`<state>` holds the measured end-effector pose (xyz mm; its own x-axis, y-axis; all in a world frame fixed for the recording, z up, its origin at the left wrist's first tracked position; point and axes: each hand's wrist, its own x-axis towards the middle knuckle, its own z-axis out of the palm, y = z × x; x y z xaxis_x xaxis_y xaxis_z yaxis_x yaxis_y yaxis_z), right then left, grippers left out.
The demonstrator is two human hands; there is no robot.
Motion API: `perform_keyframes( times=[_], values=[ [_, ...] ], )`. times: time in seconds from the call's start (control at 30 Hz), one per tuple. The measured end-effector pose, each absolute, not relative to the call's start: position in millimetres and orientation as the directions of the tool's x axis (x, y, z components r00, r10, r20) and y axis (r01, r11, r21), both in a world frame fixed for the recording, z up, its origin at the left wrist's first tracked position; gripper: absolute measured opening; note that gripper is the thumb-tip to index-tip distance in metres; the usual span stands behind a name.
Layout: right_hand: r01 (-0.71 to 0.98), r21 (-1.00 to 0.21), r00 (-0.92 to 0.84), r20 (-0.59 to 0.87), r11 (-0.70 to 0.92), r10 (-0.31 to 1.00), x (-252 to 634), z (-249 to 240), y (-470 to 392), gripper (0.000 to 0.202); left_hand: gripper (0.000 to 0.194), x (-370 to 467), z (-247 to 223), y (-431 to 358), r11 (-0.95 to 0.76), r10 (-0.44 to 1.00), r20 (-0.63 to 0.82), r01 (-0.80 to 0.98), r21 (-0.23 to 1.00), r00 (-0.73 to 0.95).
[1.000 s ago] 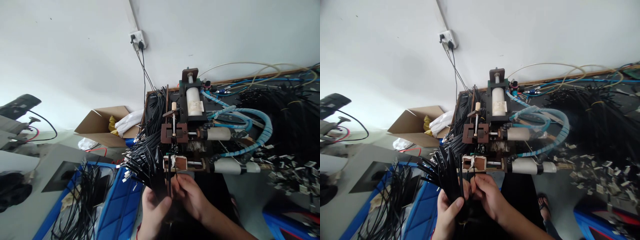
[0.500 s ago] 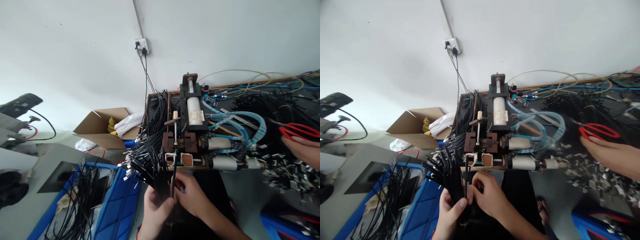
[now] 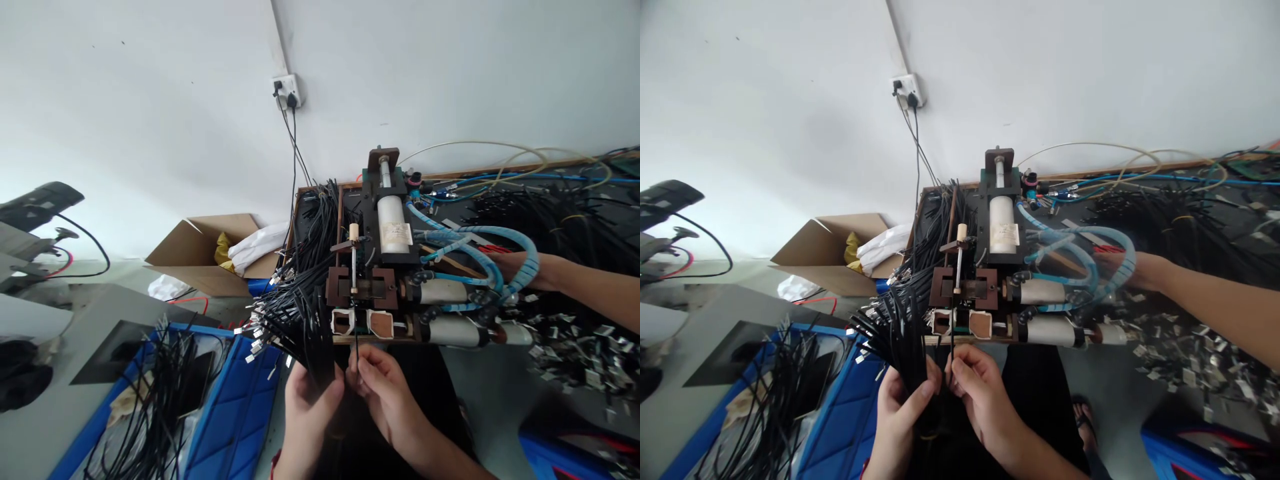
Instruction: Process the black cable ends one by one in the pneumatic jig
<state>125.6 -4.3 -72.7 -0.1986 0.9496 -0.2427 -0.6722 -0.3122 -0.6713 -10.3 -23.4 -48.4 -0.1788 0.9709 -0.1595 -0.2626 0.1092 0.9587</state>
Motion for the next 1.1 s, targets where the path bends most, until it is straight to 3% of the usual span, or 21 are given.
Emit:
perform_keyframes(
  times=[0.17, 0.3, 0.87, 1.0, 1.1],
  values=[
    [-0.786, -0.476, -0.307, -0.254, -0.395, 0.917, 123.1, -80.2, -6.0, 0.031, 0.028, -12.1, -53.5, -24.5, 0.088, 0.985, -0.134, -0.354, 0.931, -0.107],
    [-0.815, -0.396, -0.331, -0.283, -0.424, 0.900, 123.9, -83.4, -4.5, 0.028, 0.027, -10.3, -56.8, -23.1, 0.096, 0.988, -0.135, -0.376, 0.922, -0.080],
    [-0.814, -0.398, -0.317, -0.306, -0.423, 0.898, 123.4, -85.5, 0.1, 0.033, 0.029, -9.9, -56.5, -22.3, 0.127, 0.982, -0.167, -0.354, 0.927, -0.085],
    [-0.803, -0.403, -0.304, -0.356, -0.439, 0.883, 123.3, -84.7, -0.5, 0.033, 0.027, -7.2, -53.5, -22.4, 0.091, 0.989, -0.127, -0.387, 0.918, -0.070],
    [-0.772, -0.471, -0.272, -0.360, -0.426, 0.893, 123.1, -85.2, -1.4, 0.036, 0.029, -6.0, -52.1, -22.5, 0.042, 0.996, -0.069, -0.410, 0.911, -0.051]
  ],
)
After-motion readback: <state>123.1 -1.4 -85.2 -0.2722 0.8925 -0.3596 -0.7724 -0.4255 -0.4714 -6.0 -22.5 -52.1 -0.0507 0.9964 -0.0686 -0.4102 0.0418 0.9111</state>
